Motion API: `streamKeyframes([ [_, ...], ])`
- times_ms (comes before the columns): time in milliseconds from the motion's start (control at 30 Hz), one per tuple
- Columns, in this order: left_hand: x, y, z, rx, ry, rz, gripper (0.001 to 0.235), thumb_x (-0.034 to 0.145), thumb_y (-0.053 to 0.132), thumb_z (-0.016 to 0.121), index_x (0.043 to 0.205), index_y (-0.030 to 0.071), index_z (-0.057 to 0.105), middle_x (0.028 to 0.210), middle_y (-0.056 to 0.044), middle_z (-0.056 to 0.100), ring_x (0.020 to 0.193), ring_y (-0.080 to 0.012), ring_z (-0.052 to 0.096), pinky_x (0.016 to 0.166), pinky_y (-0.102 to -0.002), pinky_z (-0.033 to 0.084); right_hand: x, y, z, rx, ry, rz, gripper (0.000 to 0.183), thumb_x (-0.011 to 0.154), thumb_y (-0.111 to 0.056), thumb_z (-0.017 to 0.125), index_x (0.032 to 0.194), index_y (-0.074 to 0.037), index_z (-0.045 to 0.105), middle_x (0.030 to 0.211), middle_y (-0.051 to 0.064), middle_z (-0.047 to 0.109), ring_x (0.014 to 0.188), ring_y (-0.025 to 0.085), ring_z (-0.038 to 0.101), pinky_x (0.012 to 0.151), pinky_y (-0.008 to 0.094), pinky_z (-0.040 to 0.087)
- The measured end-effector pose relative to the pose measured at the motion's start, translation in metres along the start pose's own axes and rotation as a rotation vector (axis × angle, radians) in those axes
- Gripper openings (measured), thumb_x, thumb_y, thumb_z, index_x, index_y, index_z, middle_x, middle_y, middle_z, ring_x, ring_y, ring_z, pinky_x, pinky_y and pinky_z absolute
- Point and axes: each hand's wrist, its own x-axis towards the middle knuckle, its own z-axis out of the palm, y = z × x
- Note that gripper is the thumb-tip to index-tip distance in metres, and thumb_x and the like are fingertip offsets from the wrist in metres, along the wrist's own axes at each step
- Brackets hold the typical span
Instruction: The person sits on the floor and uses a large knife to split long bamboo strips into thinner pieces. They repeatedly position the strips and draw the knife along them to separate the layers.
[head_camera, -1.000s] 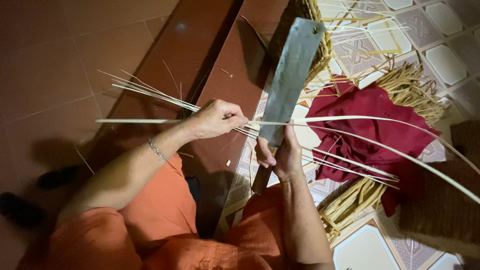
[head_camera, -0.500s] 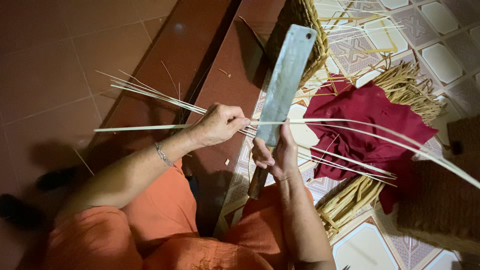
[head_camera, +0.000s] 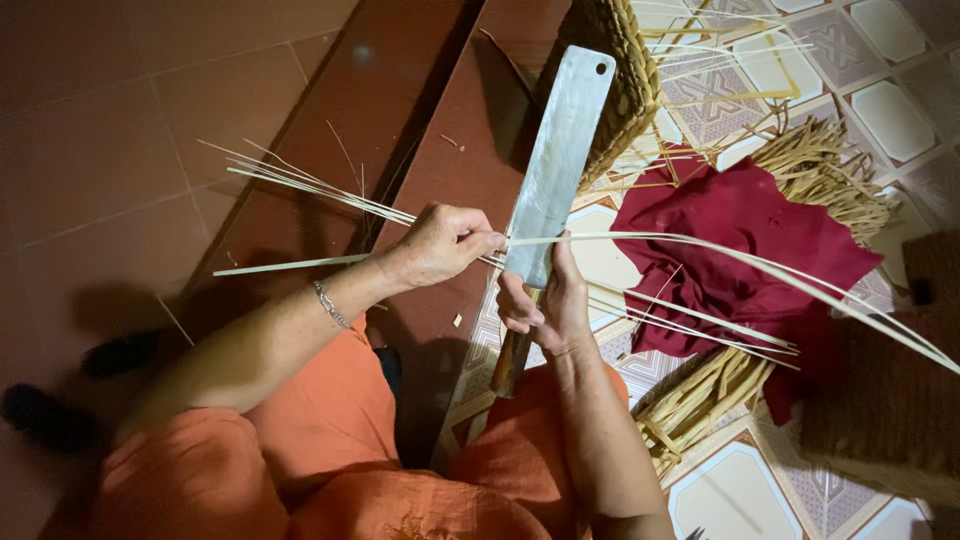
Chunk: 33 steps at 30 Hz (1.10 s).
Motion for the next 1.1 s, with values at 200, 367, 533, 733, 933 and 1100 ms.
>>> streamKeyframes([
  [200, 0.004, -0.006, 0.002, 0.041, 0.019, 0.023, 0.020, 0.095, 0.021, 0.074, 0.088, 0.003, 0.076, 0.064, -0.005, 0.068, 0.059, -0.0073, 0.058, 0.051, -0.028, 0.046, 0.002, 0.004, -0.004, -0.130, 0.075, -0.041, 0.074, 0.106, -0.069, 0.020, 0.109, -0.007, 0.060, 0.049, 0.003, 0.037, 0.036, 0.013, 0.030, 0.037, 0.028, 0.031],
  [367, 0.013, -0.015, -0.002, 0.170, -0.081, -0.128, 0.025, 0.096, 0.028, 0.071, 0.091, 0.004, 0.077, 0.066, -0.008, 0.070, 0.059, -0.0134, 0.063, 0.053, -0.032, 0.048, 0.012, -0.006, -0.020, -0.208, 0.201, 0.032, 0.071, 0.104, -0.067, 0.024, 0.107, -0.004, 0.058, 0.051, 0.003, 0.040, 0.036, 0.012, 0.029, 0.036, 0.027, 0.029],
  [533, 0.021, -0.060, -0.025, 0.227, -0.305, -0.362, 0.030, 0.098, 0.036, 0.063, 0.108, 0.010, 0.075, 0.079, -0.005, 0.075, 0.071, -0.0162, 0.071, 0.060, -0.035, 0.057, 0.013, -0.024, -0.049, -0.184, 0.359, -0.030, 0.067, 0.108, -0.065, 0.030, 0.101, -0.004, 0.055, 0.054, 0.002, 0.042, 0.037, 0.010, 0.029, 0.034, 0.027, 0.028],
  [733, 0.008, -0.096, -0.022, 0.466, -0.321, -0.088, 0.034, 0.089, 0.032, 0.072, 0.111, 0.007, 0.074, 0.092, -0.015, 0.072, 0.086, -0.0318, 0.070, 0.075, -0.045, 0.055, 0.007, -0.052, -0.077, -0.436, 0.492, 0.025, 0.063, 0.104, -0.064, 0.030, 0.098, -0.005, 0.053, 0.054, 0.006, 0.047, 0.036, 0.013, 0.032, 0.035, 0.029, 0.030],
  [933, 0.002, -0.082, -0.024, 0.322, -0.272, -0.177, 0.029, 0.092, 0.032, 0.068, 0.108, 0.010, 0.075, 0.102, -0.013, 0.077, 0.092, -0.0264, 0.074, 0.082, -0.040, 0.057, 0.000, -0.046, -0.077, -0.643, 0.522, 0.151, 0.065, 0.105, -0.063, 0.027, 0.105, -0.007, 0.060, 0.053, 0.004, 0.046, 0.036, 0.012, 0.031, 0.034, 0.028, 0.030],
  [1100, 0.008, -0.045, 0.000, 0.202, -0.142, 0.067, 0.021, 0.097, 0.022, 0.064, 0.108, 0.007, 0.074, 0.101, -0.012, 0.078, 0.088, -0.0228, 0.077, 0.079, -0.036, 0.059, 0.002, -0.039, -0.076, -0.715, 0.492, 0.224, 0.064, 0.106, -0.062, 0.029, 0.108, -0.007, 0.061, 0.055, 0.004, 0.047, 0.037, 0.012, 0.033, 0.035, 0.029, 0.030],
])
